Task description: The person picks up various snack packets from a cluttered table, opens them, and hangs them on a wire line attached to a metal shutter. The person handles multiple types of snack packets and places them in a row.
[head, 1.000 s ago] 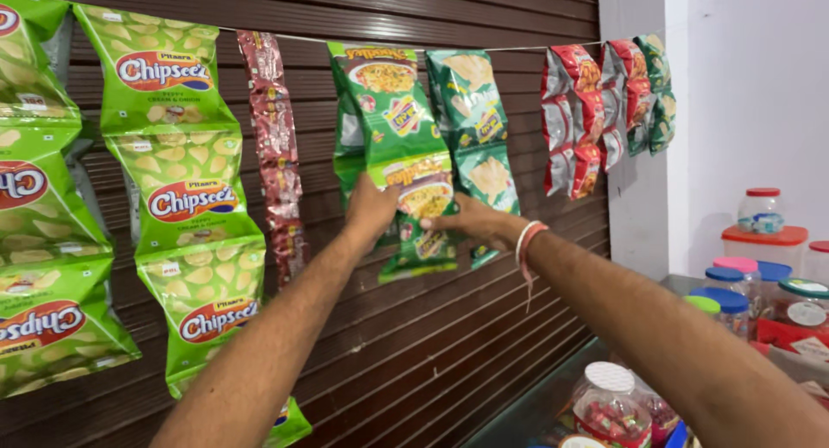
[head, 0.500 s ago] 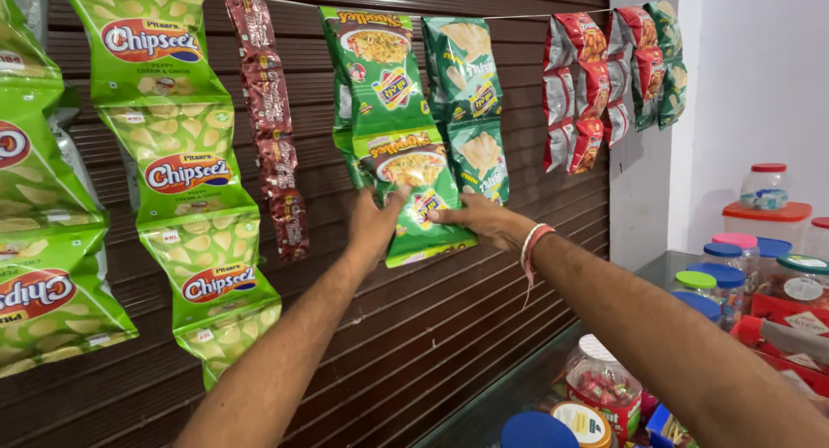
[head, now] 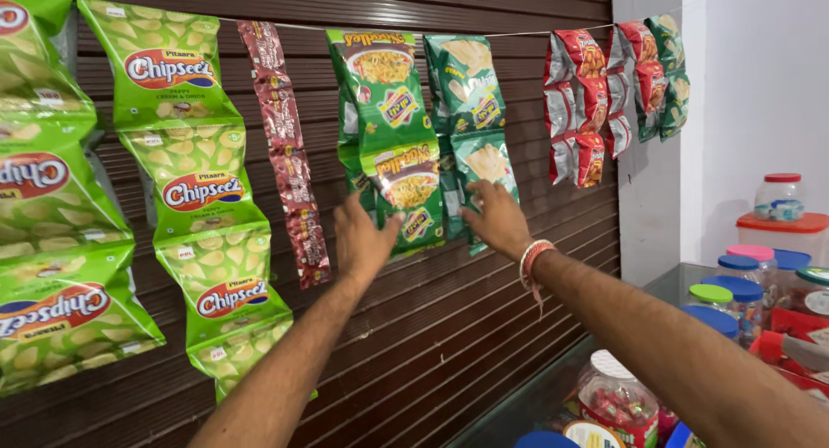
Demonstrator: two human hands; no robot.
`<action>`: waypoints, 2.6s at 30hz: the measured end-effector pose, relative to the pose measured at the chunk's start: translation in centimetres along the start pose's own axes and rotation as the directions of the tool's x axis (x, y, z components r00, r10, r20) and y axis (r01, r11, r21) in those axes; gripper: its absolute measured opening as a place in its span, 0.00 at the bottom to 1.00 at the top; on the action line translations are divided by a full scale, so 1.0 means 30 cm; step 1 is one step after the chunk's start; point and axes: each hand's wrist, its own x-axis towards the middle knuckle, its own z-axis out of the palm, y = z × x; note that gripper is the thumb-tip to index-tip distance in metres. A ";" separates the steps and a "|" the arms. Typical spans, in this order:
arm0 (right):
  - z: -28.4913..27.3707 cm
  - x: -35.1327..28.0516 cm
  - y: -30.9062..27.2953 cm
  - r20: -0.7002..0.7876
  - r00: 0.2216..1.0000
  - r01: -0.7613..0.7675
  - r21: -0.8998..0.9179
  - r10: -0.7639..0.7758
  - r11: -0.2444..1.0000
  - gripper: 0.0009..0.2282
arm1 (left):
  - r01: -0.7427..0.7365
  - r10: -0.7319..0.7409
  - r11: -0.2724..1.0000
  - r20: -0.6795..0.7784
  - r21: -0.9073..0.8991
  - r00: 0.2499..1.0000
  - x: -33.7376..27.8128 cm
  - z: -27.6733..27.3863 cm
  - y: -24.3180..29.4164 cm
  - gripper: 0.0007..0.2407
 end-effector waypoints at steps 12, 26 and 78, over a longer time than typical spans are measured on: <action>-0.059 0.327 -0.139 -0.037 0.999 -0.020 -0.351 0.007 0.936 0.23 | 0.194 -0.216 0.971 -0.160 -0.143 0.963 0.373 0.045 0.055 0.27; 0.059 0.435 -0.090 0.079 0.975 -0.156 -0.431 0.209 0.889 0.27 | -0.001 -0.083 0.963 -0.300 -0.269 0.950 0.480 0.184 -0.114 0.17; -0.250 -0.003 -0.422 -0.001 0.899 0.436 -0.100 -0.438 0.894 0.26 | 0.065 -0.066 0.997 -0.034 -0.036 0.997 0.111 -0.104 0.064 0.45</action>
